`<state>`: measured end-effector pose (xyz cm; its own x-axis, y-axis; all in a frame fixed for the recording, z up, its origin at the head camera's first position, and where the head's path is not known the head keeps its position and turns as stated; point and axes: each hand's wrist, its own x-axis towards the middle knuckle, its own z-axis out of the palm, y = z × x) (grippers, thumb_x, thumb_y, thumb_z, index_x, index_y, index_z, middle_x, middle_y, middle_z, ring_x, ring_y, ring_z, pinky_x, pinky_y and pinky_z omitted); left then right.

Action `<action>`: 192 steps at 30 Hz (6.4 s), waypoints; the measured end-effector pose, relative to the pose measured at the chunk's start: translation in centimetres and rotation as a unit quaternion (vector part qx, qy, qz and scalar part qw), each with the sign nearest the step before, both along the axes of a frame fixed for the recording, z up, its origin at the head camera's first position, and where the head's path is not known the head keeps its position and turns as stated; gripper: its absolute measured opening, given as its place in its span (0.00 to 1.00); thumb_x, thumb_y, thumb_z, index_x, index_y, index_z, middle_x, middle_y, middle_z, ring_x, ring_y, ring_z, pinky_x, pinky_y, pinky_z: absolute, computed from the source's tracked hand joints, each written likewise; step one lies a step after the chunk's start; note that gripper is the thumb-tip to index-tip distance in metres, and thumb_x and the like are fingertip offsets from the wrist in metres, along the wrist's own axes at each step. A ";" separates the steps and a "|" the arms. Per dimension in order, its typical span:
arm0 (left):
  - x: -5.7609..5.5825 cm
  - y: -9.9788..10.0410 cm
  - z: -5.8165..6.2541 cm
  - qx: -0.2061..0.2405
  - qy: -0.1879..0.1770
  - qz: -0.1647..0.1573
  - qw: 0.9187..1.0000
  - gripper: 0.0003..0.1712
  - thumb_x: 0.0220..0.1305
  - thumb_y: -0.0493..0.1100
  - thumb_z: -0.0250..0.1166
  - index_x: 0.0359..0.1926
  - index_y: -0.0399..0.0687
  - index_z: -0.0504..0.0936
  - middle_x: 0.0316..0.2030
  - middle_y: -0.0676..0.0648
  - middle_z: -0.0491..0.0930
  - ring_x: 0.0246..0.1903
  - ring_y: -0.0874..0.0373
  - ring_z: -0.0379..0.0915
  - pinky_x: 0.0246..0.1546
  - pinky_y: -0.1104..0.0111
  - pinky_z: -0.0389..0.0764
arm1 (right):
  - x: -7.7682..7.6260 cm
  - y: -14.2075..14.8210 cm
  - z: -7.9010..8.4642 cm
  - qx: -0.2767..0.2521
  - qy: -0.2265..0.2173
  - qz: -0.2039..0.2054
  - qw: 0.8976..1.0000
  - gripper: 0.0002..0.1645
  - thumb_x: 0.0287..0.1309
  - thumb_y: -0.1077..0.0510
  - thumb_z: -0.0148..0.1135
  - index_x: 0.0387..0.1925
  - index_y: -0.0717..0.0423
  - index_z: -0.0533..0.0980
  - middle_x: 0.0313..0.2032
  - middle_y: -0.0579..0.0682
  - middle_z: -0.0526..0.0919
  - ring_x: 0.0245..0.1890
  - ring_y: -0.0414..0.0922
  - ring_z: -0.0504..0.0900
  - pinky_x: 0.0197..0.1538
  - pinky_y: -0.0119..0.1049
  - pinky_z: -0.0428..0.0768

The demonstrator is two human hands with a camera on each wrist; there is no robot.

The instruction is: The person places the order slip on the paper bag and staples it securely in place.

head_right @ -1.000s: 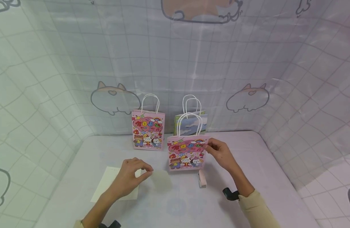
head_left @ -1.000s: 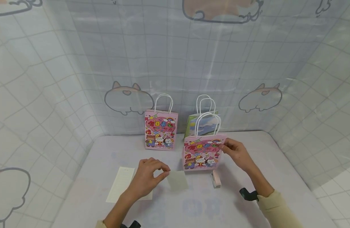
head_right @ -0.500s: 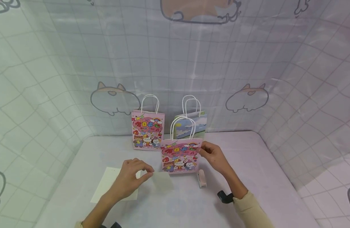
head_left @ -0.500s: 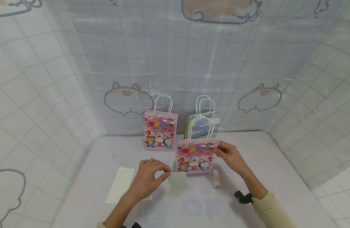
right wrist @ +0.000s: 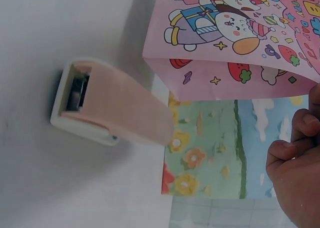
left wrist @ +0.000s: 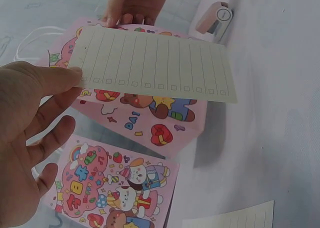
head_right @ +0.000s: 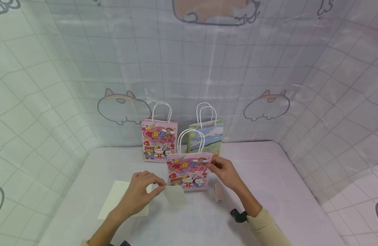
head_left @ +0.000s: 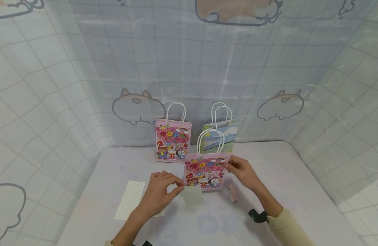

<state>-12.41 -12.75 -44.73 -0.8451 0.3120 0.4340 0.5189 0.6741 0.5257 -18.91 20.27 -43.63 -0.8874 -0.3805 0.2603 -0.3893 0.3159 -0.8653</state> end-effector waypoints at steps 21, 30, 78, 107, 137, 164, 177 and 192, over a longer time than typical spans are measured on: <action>0.1 0.4 0.3 0.001 0.018 0.006 1.000 0.09 0.56 0.48 0.77 0.36 0.69 0.86 0.33 0.76 0.79 0.41 0.71 0.69 0.52 0.52 0.64 | 1.0 -1.9 -0.4 0.009 -0.031 0.005 0.999 0.08 0.71 0.61 0.57 0.38 0.63 0.79 0.31 0.53 0.79 0.32 0.45 0.74 0.37 0.33 0.74; 0.0 0.6 0.3 -0.006 0.037 0.007 0.999 0.10 0.55 0.46 0.78 0.35 0.68 0.86 0.32 0.74 0.79 0.41 0.70 0.69 0.51 0.53 0.64 | 1.3 -2.3 -0.2 0.023 -0.015 0.007 1.000 0.08 0.71 0.63 0.57 0.37 0.65 0.78 0.29 0.50 0.77 0.28 0.47 0.73 0.32 0.33 0.71; -4.1 3.0 0.9 0.094 0.235 0.042 0.966 0.12 0.51 0.43 0.80 0.38 0.51 0.89 0.35 0.55 0.86 0.44 0.56 0.70 0.46 0.54 0.58 | 1.1 -2.5 -0.8 0.031 -0.032 -0.003 0.999 0.05 0.72 0.60 0.57 0.40 0.55 0.79 0.30 0.48 0.77 0.31 0.47 0.74 0.33 0.34 0.72; -5.7 3.9 0.4 0.136 0.261 0.048 0.955 0.11 0.50 0.43 0.81 0.35 0.51 0.89 0.40 0.53 0.87 0.47 0.53 0.73 0.52 0.49 0.59 | 0.3 -2.1 -1.9 0.042 -0.033 0.000 0.999 0.05 0.71 0.60 0.58 0.43 0.54 0.80 0.34 0.58 0.81 0.32 0.42 0.74 0.34 0.34 0.74; -6.1 4.2 -0.1 0.166 0.252 0.039 0.953 0.09 0.50 0.41 0.81 0.33 0.51 0.89 0.39 0.53 0.86 0.46 0.53 0.72 0.52 0.51 0.58 | -1.1 -2.5 -1.3 0.024 0.069 -0.032 0.997 0.08 0.63 0.48 0.69 0.43 0.36 0.83 0.39 0.44 0.75 0.41 0.47 0.70 0.43 0.44 0.71; -5.7 4.1 -0.6 0.192 0.189 0.046 0.962 0.18 0.53 0.42 0.79 0.44 0.48 0.85 0.41 0.51 0.85 0.45 0.55 0.78 0.59 0.47 0.69 | -1.0 -5.1 0.2 0.016 0.119 -0.075 0.990 0.09 0.60 0.47 0.72 0.34 0.42 0.79 0.33 0.40 0.76 0.35 0.43 0.73 0.37 0.36 0.75; -5.9 3.8 -0.9 0.215 0.158 0.057 0.962 0.15 0.54 0.47 0.79 0.43 0.52 0.88 0.40 0.54 0.87 0.44 0.57 0.80 0.59 0.43 0.67 | -1.1 -5.1 0.1 0.014 0.109 -0.075 0.991 0.09 0.59 0.46 0.71 0.35 0.41 0.79 0.34 0.40 0.77 0.36 0.44 0.74 0.38 0.37 0.77; -5.9 3.6 -0.7 0.238 0.104 0.056 0.964 0.11 0.55 0.49 0.77 0.39 0.55 0.89 0.38 0.57 0.87 0.41 0.60 0.80 0.55 0.50 0.70 | -1.2 -5.1 -0.1 0.009 0.091 -0.074 0.993 0.09 0.59 0.47 0.72 0.35 0.43 0.79 0.34 0.42 0.78 0.36 0.45 0.74 0.39 0.37 0.77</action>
<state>-18.34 -9.16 -45.44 -0.7411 -0.0527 0.6693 0.5840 0.4411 0.6814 -20.11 15.14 -43.73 -0.8731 -0.2555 0.4152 -0.4863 0.3962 -0.7788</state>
